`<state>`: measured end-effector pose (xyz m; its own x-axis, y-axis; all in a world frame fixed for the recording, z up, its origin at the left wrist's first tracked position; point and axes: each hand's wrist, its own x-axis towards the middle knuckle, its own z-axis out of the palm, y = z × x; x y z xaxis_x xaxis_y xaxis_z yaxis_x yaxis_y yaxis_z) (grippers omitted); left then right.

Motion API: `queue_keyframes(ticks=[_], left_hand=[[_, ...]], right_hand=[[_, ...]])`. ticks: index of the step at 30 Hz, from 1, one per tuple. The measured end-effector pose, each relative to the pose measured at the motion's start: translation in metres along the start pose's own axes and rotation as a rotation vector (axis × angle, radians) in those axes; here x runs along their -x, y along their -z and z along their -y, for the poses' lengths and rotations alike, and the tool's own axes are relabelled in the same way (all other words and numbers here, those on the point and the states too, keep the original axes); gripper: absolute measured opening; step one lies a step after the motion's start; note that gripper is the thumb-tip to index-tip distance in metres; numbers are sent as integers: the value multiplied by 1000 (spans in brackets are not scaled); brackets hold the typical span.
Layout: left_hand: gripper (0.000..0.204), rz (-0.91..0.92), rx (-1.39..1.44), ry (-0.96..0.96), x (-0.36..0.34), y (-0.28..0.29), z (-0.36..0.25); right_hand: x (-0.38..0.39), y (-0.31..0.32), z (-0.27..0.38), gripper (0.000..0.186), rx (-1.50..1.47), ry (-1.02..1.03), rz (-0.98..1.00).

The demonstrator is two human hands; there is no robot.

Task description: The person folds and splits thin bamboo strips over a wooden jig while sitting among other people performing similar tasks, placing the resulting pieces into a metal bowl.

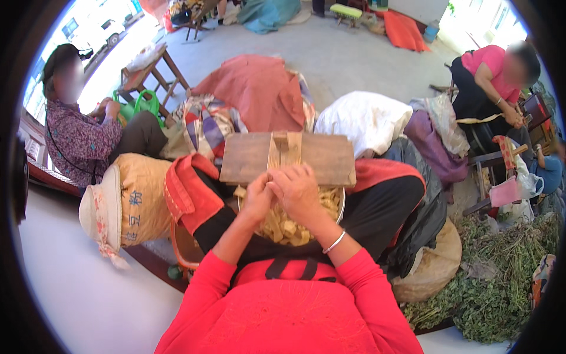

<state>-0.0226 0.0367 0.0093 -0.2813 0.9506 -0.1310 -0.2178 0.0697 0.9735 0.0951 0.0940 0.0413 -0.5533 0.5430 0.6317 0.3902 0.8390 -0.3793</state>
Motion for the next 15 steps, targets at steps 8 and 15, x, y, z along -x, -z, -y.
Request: queue_keyframes(ticks=[8,15], left_hand=[[20,587,82,352,29,22,-21],[33,423,-333,-180,27,14,-63]], right_hand=[[9,47,-38,24,13,-191,155],[17,99,55,23,-1045,-547,821]])
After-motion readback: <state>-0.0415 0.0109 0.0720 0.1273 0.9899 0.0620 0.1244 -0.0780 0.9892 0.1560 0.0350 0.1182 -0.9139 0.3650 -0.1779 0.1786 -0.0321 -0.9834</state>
